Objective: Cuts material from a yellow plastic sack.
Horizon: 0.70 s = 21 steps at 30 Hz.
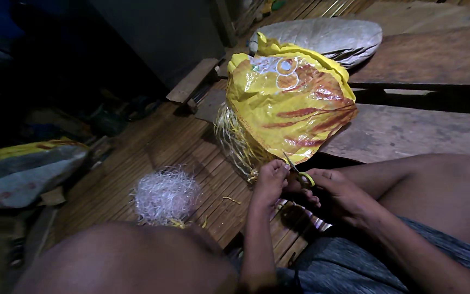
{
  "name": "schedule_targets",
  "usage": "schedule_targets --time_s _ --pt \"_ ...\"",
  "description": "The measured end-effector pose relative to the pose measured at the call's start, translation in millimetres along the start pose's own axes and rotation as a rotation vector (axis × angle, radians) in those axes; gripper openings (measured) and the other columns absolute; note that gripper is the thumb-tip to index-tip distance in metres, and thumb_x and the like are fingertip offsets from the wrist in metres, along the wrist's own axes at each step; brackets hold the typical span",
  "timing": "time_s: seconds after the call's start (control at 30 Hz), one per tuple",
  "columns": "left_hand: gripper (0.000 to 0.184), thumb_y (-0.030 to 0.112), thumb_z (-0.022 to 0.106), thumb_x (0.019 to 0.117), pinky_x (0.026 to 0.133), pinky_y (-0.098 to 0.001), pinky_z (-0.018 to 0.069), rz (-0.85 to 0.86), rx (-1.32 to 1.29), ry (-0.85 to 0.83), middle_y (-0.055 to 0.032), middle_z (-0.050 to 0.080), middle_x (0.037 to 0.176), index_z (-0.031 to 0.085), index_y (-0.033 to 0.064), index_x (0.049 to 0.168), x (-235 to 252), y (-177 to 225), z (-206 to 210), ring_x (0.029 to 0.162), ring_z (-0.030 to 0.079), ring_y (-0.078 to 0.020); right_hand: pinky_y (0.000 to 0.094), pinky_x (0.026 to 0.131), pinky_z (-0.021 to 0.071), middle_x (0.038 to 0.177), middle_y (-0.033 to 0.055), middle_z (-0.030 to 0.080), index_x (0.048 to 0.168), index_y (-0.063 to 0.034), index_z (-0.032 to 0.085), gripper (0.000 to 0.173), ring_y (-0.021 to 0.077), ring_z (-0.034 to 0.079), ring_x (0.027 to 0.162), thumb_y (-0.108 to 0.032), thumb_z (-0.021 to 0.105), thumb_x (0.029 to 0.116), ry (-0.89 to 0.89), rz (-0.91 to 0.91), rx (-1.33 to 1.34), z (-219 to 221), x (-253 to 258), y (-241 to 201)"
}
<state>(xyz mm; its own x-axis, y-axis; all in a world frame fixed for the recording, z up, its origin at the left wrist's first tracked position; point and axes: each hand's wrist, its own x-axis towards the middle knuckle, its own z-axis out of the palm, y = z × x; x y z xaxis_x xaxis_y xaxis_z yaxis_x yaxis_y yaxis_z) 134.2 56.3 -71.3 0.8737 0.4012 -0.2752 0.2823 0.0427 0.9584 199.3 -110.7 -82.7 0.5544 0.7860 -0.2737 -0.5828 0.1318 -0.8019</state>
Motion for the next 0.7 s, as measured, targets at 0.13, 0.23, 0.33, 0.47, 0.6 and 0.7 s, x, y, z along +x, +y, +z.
schedule_targets --time_s 0.13,0.23,0.33,0.47,0.6,0.7 --pt "0.016 0.01 0.05 0.1068 0.048 -0.0185 0.0358 -0.006 0.0 0.003 -0.0004 0.051 0.068 0.058 0.0033 0.094 1.6 -1.4 -0.4 0.051 0.041 -0.005 0.0201 0.051 0.0468 0.072 0.0033 0.059 0.102 -0.0018 0.065 0.016 0.0072 0.053 0.056 -0.015 0.056 0.1032 -0.019 -0.011 -0.023 -1.9 0.9 -0.7" --pt "0.018 0.011 0.05 0.1074 0.047 -0.0182 0.0356 -0.029 0.011 0.022 -0.0003 0.051 0.068 0.058 0.0029 0.094 1.8 -0.4 -1.2 0.051 0.041 -0.0047 0.0202 0.051 0.046 0.072 0.0028 0.059 0.1 -0.0023 0.065 0.014 0.0068 0.052 0.055 -0.014 0.058 0.102 -0.029 -0.013 -0.031 -3.2 1.7 0.0" --pt "0.017 0.012 0.05 0.1077 0.046 -0.0178 0.0353 -0.066 0.024 0.064 -0.0008 0.052 0.07 0.058 0.0026 0.097 0.5 3.0 -1.4 0.05 0.041 -0.0043 0.02 0.051 0.046 0.072 0.0024 0.059 0.099 -0.0029 0.065 0.012 0.0065 0.053 0.055 -0.013 0.06 0.1 -0.042 -0.016 -0.042 -4.1 0.9 -0.5" --pt "0.017 0.013 0.051 0.1076 0.046 -0.0176 0.0355 -0.05 0.028 0.094 -0.0007 0.051 0.069 0.059 0.0026 0.097 -0.5 3.3 -1.7 0.05 0.041 -0.0042 0.0199 0.051 0.0462 0.072 0.0028 0.059 0.099 -0.003 0.066 0.011 0.0066 0.053 0.055 -0.013 0.061 0.0992 -0.051 -0.01 -0.049 -3.9 0.2 -0.8" --pt "0.017 0.013 0.047 0.1085 0.045 -0.0159 0.0339 -0.032 -0.099 0.135 -0.0001 0.052 0.073 0.059 0.0029 0.102 -1.0 5.3 -1.0 0.05 0.04 -0.0028 0.0201 0.053 0.047 0.073 0.0025 0.061 0.1 -0.0028 0.067 0.011 0.0068 0.055 0.057 -0.011 0.06 0.0988 -0.026 -0.026 -0.099 -1.1 -0.4 -3.4" --pt "0.022 0.018 0.044 0.11 0.044 -0.0161 0.0329 -0.032 -0.174 0.168 0.0011 0.052 0.072 0.06 0.005 0.102 -1.6 6.6 0.4 0.049 0.039 -0.0029 0.0198 0.056 0.0497 0.077 0.0036 0.065 0.102 -0.0014 0.067 0.011 0.0071 0.059 0.061 -0.009 0.06 0.0997 0.019 -0.038 -0.178 1.4 -1.4 -3.7"
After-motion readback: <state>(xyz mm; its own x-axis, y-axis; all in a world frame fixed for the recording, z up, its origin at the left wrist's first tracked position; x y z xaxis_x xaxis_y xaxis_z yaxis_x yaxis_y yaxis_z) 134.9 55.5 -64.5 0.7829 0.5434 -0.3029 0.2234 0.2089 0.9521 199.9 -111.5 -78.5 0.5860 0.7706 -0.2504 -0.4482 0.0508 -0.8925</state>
